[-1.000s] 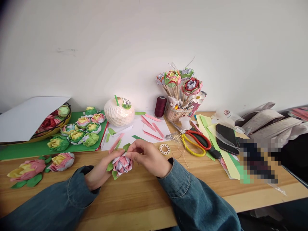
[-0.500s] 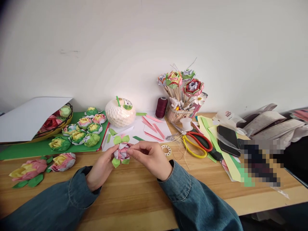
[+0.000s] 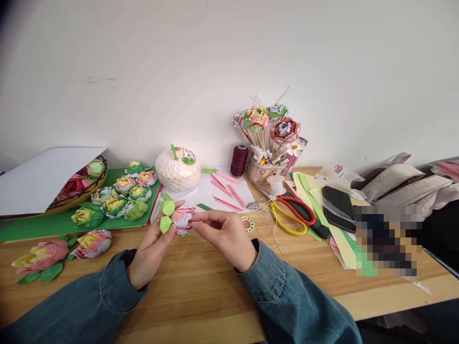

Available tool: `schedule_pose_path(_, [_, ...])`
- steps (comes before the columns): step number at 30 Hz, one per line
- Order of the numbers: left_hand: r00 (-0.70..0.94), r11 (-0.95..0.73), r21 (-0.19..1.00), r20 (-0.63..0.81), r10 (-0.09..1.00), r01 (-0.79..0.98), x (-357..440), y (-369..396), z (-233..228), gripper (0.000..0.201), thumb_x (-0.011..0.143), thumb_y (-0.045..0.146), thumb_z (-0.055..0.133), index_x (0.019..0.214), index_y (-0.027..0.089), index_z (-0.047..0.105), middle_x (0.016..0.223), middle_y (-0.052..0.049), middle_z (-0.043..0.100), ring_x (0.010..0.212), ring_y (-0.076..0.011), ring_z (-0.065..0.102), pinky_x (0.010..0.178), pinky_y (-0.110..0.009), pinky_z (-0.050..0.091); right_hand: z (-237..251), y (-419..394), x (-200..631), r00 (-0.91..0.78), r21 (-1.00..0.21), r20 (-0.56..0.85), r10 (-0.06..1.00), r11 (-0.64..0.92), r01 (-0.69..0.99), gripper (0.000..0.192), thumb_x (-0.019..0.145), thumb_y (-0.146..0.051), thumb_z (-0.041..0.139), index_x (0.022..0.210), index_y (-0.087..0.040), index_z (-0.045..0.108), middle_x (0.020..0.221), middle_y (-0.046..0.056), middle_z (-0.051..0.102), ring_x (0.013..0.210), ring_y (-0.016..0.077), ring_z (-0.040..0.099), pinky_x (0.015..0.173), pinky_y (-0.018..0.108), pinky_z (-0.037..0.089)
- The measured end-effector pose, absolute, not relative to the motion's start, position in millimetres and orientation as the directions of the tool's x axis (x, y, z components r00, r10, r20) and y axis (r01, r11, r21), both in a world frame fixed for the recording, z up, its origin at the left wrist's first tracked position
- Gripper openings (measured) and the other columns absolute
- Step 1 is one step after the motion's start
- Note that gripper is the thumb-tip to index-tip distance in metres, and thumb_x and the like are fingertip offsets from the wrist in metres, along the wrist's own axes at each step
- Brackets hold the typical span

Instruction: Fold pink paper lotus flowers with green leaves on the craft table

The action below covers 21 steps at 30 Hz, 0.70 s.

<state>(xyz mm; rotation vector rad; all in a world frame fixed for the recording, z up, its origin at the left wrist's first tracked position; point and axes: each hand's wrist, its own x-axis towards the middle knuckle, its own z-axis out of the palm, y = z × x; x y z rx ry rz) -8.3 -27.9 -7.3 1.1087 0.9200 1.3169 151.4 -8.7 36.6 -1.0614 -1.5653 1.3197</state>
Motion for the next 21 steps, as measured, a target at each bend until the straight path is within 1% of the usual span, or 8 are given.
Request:
schedule_pose_path(2, [0.086, -0.111, 0.971, 0.131, 0.988, -0.211, -8.5, -28.6, -5.8, 0.042, 0.079, 0.030, 0.056, 0.120, 0.027, 0.045, 0.129, -0.002, 0.045, 0.124, -0.0209, 0.033, 0.103, -0.031, 0.030, 36.7, -7.4, 152.9, -0.338, -0.999, -0.030, 0.941, -0.020, 0.033, 0.029, 0.067, -0.039, 0.065, 0.080, -0.013, 0.068, 0.053, -0.002, 0.054, 0.040, 0.0038, 0.034, 0.036, 0.019, 0.026])
schedule_pose_path(4, [0.125, -0.172, 0.972, 0.193, 0.973, -0.162, -9.1, -30.0, -4.0, 0.040, 0.080, 0.026, 0.055, 0.119, 0.029, 0.046, 0.128, -0.002, 0.045, 0.125, -0.0206, 0.031, 0.103, -0.031, 0.031, 36.8, -6.7, 153.6, -0.335, -0.998, -0.062, 0.940, -0.066, 0.000, 0.029, 0.066, -0.039, 0.066, 0.079, -0.013, 0.068, 0.049, -0.004, 0.049, 0.038, 0.0025, 0.029, 0.035, 0.018, 0.021])
schedule_pose_path(8, [0.172, -0.290, 0.955, 0.297, 0.939, -0.063, -10.6, -32.7, -2.8, 0.045, 0.078, 0.018, 0.054, 0.120, 0.031, 0.046, 0.139, 0.000, 0.029, 0.131, -0.0216, 0.018, 0.107, -0.033, 0.023, 38.6, -7.8, 153.3, -0.272, -1.000, 0.010, 0.962, 0.015, 0.019, 0.024, 0.066, -0.037, 0.066, 0.069, -0.014, 0.067, 0.048, -0.004, 0.046, 0.040, 0.0034, 0.029, 0.036, 0.019, 0.022])
schedule_pose_path(12, [0.221, -0.170, 0.958, 0.221, 0.950, -0.229, -11.1, -29.0, -6.9, 0.066, 0.071, 0.026, 0.064, 0.129, 0.033, 0.033, 0.141, 0.000, 0.026, 0.130, -0.0248, 0.020, 0.106, -0.037, 0.025, 39.5, -9.7, 152.6, -0.259, -0.989, 0.114, 0.959, 0.136, 0.066, 0.021, 0.070, -0.035, 0.063, 0.067, -0.015, 0.066, 0.053, -0.002, 0.052, 0.042, 0.0051, 0.035, 0.037, 0.019, 0.027])
schedule_pose_path(15, [0.230, -0.085, 0.948, 0.160, 0.960, -0.307, -10.8, -25.8, -7.2, 0.071, 0.063, 0.047, 0.069, 0.126, 0.030, 0.040, 0.138, -0.003, 0.033, 0.129, -0.0273, 0.021, 0.105, -0.039, 0.025, 37.2, -9.7, 151.4, -0.278, -0.972, 0.162, 0.947, 0.202, 0.119, 0.019, 0.072, -0.032, 0.059, 0.068, -0.015, 0.066, 0.058, 0.000, 0.058, 0.046, 0.0069, 0.042, 0.041, 0.020, 0.034])
schedule_pose_path(17, [0.229, 0.003, 0.962, 0.062, 0.972, -0.274, -10.3, -26.0, -4.6, 0.066, 0.065, 0.051, 0.065, 0.123, 0.028, 0.044, 0.136, -0.004, 0.036, 0.129, -0.0285, 0.022, 0.104, -0.040, 0.027, 35.0, -9.2, 150.3, -0.311, -0.968, 0.150, 0.938, 0.203, 0.146, 0.019, 0.073, -0.031, 0.058, 0.067, -0.014, 0.065, 0.060, 0.002, 0.060, 0.050, 0.0091, 0.048, 0.046, 0.022, 0.039])
schedule_pose_path(19, [0.241, 0.099, 0.963, -0.037, 0.970, -0.250, -9.6, -27.6, -1.1, 0.054, 0.072, 0.045, 0.060, 0.122, 0.029, 0.045, 0.137, -0.003, 0.035, 0.128, -0.0290, 0.024, 0.100, -0.040, 0.033, 33.0, -8.6, 149.2, -0.340, -0.968, 0.139, 0.930, 0.200, 0.150, 0.019, 0.073, -0.031, 0.058, 0.067, -0.014, 0.065, 0.061, 0.003, 0.062, 0.054, 0.0113, 0.053, 0.051, 0.024, 0.043])
schedule_pose_path(21, [0.237, 0.126, 0.961, -0.066, 0.969, -0.247, -8.5, -28.7, 1.4, 0.047, 0.076, 0.037, 0.058, 0.121, 0.031, 0.046, 0.138, 0.000, 0.033, 0.128, -0.0279, 0.024, 0.097, -0.039, 0.036, 31.4, -8.1, 148.5, -0.358, -0.962, 0.140, 0.923, 0.213, 0.172, 0.020, 0.074, -0.030, 0.056, 0.068, -0.013, 0.064, 0.062, 0.004, 0.063, 0.056, 0.0122, 0.055, 0.053, 0.024, 0.044])
